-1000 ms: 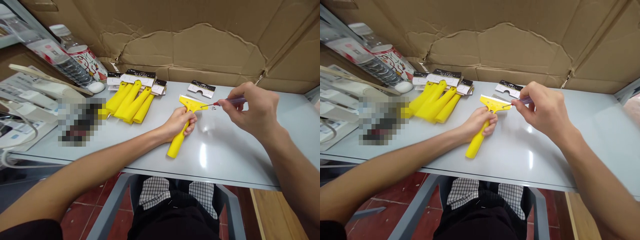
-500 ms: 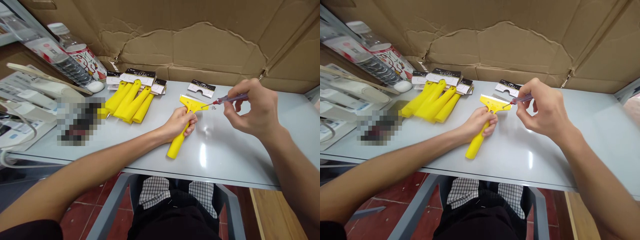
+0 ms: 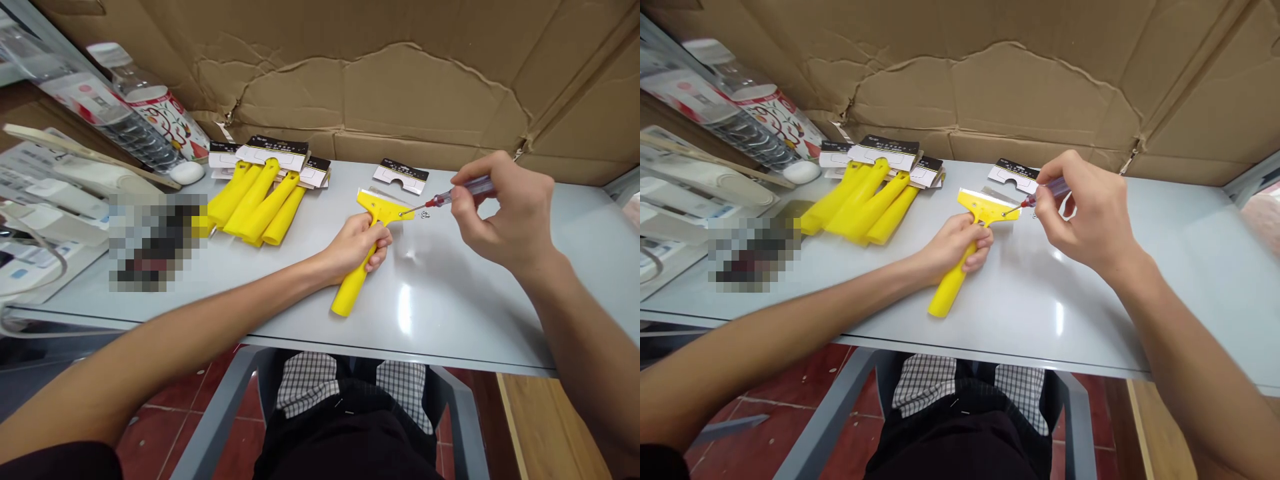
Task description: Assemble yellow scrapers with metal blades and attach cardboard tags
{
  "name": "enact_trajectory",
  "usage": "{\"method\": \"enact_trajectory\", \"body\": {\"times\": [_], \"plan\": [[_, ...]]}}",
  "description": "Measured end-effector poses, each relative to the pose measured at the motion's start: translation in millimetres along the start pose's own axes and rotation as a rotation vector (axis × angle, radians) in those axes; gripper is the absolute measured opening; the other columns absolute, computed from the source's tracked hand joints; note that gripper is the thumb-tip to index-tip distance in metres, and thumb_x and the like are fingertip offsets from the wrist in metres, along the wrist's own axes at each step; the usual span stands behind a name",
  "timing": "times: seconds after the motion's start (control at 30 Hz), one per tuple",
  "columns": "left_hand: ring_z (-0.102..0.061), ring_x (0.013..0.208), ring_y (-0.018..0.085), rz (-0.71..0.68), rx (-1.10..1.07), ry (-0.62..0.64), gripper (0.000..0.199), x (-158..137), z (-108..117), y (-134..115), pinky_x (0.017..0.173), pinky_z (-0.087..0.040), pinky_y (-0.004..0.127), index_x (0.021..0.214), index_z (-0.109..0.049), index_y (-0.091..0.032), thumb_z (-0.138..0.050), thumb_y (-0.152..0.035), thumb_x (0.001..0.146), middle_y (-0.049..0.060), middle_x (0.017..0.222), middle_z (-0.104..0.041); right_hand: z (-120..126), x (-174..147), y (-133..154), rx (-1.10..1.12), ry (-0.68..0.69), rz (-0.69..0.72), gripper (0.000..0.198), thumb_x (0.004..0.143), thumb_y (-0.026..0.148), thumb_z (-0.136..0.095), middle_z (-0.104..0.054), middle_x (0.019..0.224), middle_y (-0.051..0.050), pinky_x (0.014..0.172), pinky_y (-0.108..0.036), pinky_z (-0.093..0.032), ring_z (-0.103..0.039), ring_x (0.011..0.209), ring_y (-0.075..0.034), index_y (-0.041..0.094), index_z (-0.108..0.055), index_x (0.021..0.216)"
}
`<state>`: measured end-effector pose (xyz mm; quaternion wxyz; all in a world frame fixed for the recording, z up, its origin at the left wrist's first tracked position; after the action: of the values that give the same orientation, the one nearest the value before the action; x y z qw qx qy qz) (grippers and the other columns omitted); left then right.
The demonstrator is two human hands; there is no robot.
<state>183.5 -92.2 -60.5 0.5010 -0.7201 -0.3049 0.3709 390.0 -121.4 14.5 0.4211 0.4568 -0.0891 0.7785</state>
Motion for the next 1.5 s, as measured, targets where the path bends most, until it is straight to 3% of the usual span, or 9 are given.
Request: {"method": "enact_trajectory", "body": {"times": [0.23, 0.43, 0.63, 0.73, 0.83, 0.93, 1.1, 1.3, 1.5], "plan": [[-0.036, 0.035, 0.006, 0.000, -0.054, 0.006, 0.027, 0.9, 0.4, -0.3, 0.038, -0.029, 0.018, 0.067, -0.045, -0.022, -0.057, -0.016, 0.089, -0.005, 0.048, -0.044, -12.8, -7.0, -7.4, 0.264, -0.020, -0.240, 0.033, 0.101, 0.040, -0.073, -0.080, 0.090, 0.001, 0.066, -0.038, -0.065, -0.081, 0.078, -0.023, 0.033, -0.056, 0.129], [-0.036, 0.036, 0.006, 0.009, -0.053, 0.000, 0.027, 1.1, 0.4, -0.5, 0.038, -0.029, 0.018, 0.068, -0.044, -0.023, -0.057, -0.015, 0.091, -0.005, 0.048, -0.044, -3.0, -4.0, -7.6, 0.212, 0.032, -0.203, 0.018, 0.091, 0.032, -0.085, -0.079, 0.086, 0.002, 0.063, -0.039, -0.066, -0.084, 0.082, -0.026, 0.033, -0.067, 0.094], [-0.037, 0.036, 0.006, 0.006, -0.035, -0.007, 0.026, -1.7, -1.9, -2.9, 0.038, -0.029, 0.018, 0.069, -0.044, -0.022, -0.053, -0.013, 0.092, -0.005, 0.049, -0.044, -2.9, -0.4, -4.9, 0.406, 0.044, -0.263, 0.052, 0.080, 0.029, -0.094, -0.081, 0.088, 0.002, 0.061, -0.038, -0.066, -0.083, 0.086, -0.027, 0.037, -0.067, 0.124], [-0.037, 0.036, 0.006, 0.007, -0.037, -0.004, 0.025, -2.5, -2.4, -3.3, 0.038, -0.030, 0.018, 0.070, -0.044, -0.023, -0.056, -0.015, 0.091, -0.006, 0.049, -0.043, -5.3, -0.9, -3.7, 0.441, 0.107, -0.367, 0.036, 0.080, 0.032, -0.095, -0.082, 0.091, 0.001, 0.061, -0.038, -0.066, -0.081, 0.078, -0.024, 0.035, -0.072, 0.108], [-0.037, 0.036, 0.006, -0.010, -0.041, 0.005, 0.024, -2.6, -2.2, -3.0, 0.038, -0.030, 0.019, 0.069, -0.045, -0.022, -0.057, -0.016, 0.089, -0.005, 0.050, -0.044, -10.5, -2.8, -2.8, 0.482, 0.253, -0.444, 0.013, 0.089, 0.037, -0.087, -0.082, 0.091, -0.001, 0.064, -0.039, -0.066, -0.078, 0.072, -0.021, 0.030, -0.077, 0.093], [-0.037, 0.036, 0.006, -0.005, -0.052, 0.006, 0.024, -1.7, -1.2, -1.6, 0.038, -0.029, 0.019, 0.069, -0.045, -0.022, -0.060, -0.017, 0.088, -0.005, 0.051, -0.045, -13.7, -3.7, -3.3, 0.505, 0.296, -0.486, 0.015, 0.094, 0.040, -0.083, -0.080, 0.084, -0.002, 0.071, -0.040, -0.068, -0.078, 0.074, -0.021, 0.028, -0.079, 0.086], [-0.039, 0.038, 0.005, -0.015, -0.111, 0.005, 0.026, 0.7, 0.7, 0.3, 0.038, -0.031, 0.018, 0.071, -0.045, -0.022, -0.063, -0.018, 0.089, -0.005, 0.057, -0.047, -11.2, -2.5, -17.8, 0.655, 0.182, -0.614, 0.015, 0.093, 0.042, -0.086, -0.079, 0.080, 0.000, 0.067, -0.037, -0.069, -0.076, 0.065, -0.019, 0.027, -0.081, 0.093], [-0.039, 0.039, 0.004, -0.045, -0.165, -0.031, 0.027, -0.2, 0.2, -1.7, 0.036, -0.030, 0.017, 0.072, -0.045, -0.021, -0.065, -0.015, 0.089, -0.006, 0.064, -0.048, -21.8, -11.0, -33.0, 0.613, 0.436, -0.885, 0.015, 0.087, 0.028, -0.089, -0.081, 0.077, -0.005, 0.059, -0.037, -0.069, -0.077, 0.060, -0.022, 0.023, -0.084, 0.101], [-0.041, 0.040, 0.003, -0.047, -0.183, -0.039, 0.025, 0.2, -0.9, -2.6, 0.036, -0.030, 0.017, 0.071, -0.047, -0.019, -0.062, -0.011, 0.089, -0.006, 0.066, -0.049, -27.4, -12.0, -24.8, 0.579, 0.463, -0.911, 0.008, 0.089, 0.025, -0.086, -0.081, 0.077, -0.005, 0.065, -0.042, -0.071, -0.076, 0.058, -0.023, 0.024, -0.084, 0.097]]}}
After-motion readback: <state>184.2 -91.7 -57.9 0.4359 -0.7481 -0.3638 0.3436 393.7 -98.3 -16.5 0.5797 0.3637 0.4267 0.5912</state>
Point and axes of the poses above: each hand's wrist, its own x-axis towards the middle knuckle, its own z-axis out of the back of the hand, y = z × x, the point moved 3 cm from there along x, towards the middle knuckle
